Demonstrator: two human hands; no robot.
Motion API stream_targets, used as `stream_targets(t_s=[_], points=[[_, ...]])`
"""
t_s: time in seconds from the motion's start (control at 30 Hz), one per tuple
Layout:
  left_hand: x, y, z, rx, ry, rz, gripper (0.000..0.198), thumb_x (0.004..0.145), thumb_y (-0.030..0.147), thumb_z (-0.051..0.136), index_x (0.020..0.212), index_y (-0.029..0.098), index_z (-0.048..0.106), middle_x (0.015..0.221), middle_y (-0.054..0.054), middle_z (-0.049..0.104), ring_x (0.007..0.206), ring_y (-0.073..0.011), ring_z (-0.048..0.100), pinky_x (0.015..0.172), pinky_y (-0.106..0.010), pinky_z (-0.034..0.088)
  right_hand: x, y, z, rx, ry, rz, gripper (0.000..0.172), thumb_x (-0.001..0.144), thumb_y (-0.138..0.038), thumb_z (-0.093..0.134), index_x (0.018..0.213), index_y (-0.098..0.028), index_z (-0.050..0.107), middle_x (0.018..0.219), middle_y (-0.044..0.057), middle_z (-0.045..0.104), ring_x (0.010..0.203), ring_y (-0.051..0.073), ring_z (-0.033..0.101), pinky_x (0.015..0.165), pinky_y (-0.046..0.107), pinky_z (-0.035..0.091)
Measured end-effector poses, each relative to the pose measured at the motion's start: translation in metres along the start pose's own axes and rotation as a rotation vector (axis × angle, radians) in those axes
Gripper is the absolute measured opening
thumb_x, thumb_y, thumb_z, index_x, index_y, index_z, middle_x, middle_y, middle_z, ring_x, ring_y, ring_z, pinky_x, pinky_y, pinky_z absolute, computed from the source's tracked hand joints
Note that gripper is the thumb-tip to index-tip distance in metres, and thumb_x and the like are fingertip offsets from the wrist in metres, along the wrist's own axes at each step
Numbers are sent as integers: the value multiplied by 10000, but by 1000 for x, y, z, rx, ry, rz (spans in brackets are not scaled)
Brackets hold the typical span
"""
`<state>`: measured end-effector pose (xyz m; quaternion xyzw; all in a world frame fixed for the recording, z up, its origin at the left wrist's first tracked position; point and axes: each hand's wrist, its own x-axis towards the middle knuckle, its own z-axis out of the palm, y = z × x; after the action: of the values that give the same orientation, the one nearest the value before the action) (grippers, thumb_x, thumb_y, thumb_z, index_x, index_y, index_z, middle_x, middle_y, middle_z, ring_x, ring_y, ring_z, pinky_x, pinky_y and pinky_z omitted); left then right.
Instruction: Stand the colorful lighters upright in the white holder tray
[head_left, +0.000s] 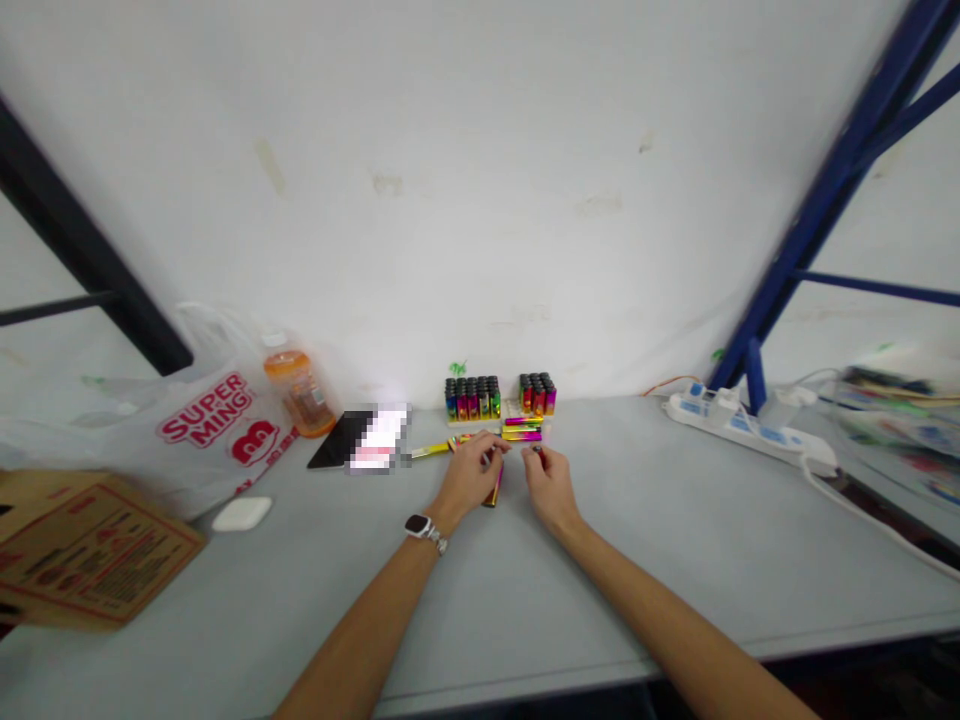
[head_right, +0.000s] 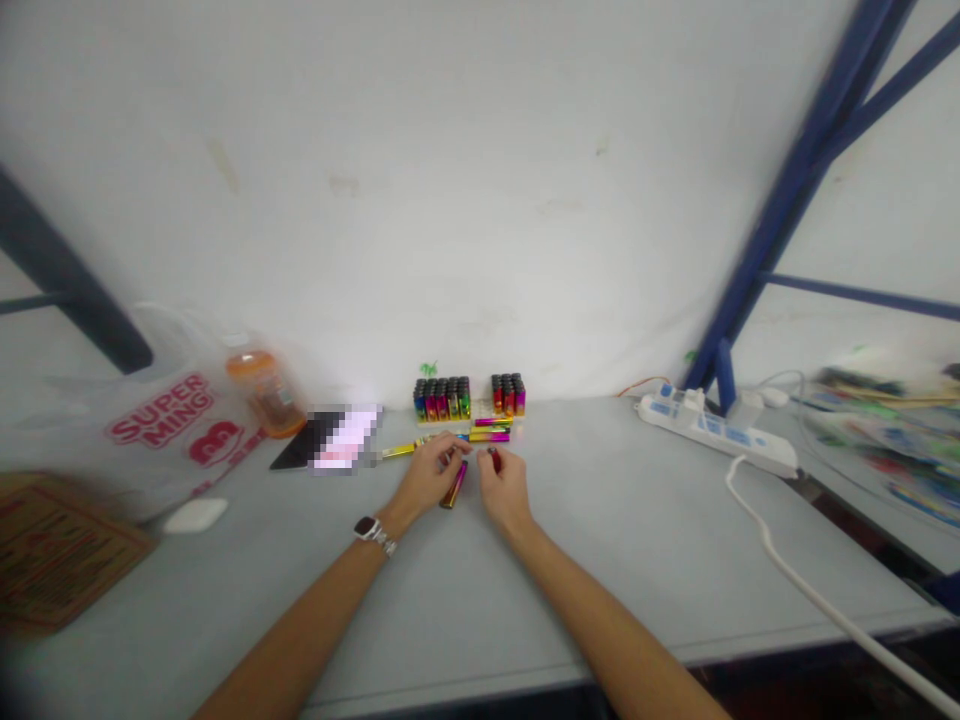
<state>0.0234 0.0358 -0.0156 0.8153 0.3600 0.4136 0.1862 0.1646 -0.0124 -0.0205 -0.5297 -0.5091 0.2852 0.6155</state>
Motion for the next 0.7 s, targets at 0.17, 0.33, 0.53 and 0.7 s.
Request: stream_targets(t_s=[0.17, 0.33, 0.53, 0.7], points=[[0, 12, -3, -38, 24, 35, 198, 874, 103, 505, 908, 177, 685, 837, -27, 658, 712, -137, 588, 696, -263, 476, 1, 3, 0, 62, -55, 24, 422, 822, -539, 557, 581, -208, 454, 517, -44, 368, 524, 115, 317, 482, 260, 244], [0, 28, 2, -154, 76, 82, 191, 918, 239, 566, 1066, 178, 671, 917, -43, 656, 750, -136, 587, 692, -254, 487, -1, -3, 1, 341, -173, 144, 425, 811, -642, 561, 785, -219, 525, 544, -65, 385, 459, 103, 313, 429, 245, 235], [-1, 30, 10, -139, 79, 137, 197, 938, 235, 559, 1085, 214, 688, 1044, -64, 666, 968, -177, 615, 877, -319, 504, -3, -5, 2, 466, -201, 225, 507, 820, -746, 467, 878, -243, 502, 557, -59, 398, 461, 119, 337, 426, 248, 234], [-1, 28, 13, -152, 117, 132, 207, 935, 240, 569, 1100, 225, 692, 1072, -70, 681, 995, -188, 628, 914, -354, 510, -2, -5, 3, 467, -165, 231, 491, 809, -743, 491, 843, -254, 463, 562, -57, 420, 445, 115, 343, 400, 246, 226]])
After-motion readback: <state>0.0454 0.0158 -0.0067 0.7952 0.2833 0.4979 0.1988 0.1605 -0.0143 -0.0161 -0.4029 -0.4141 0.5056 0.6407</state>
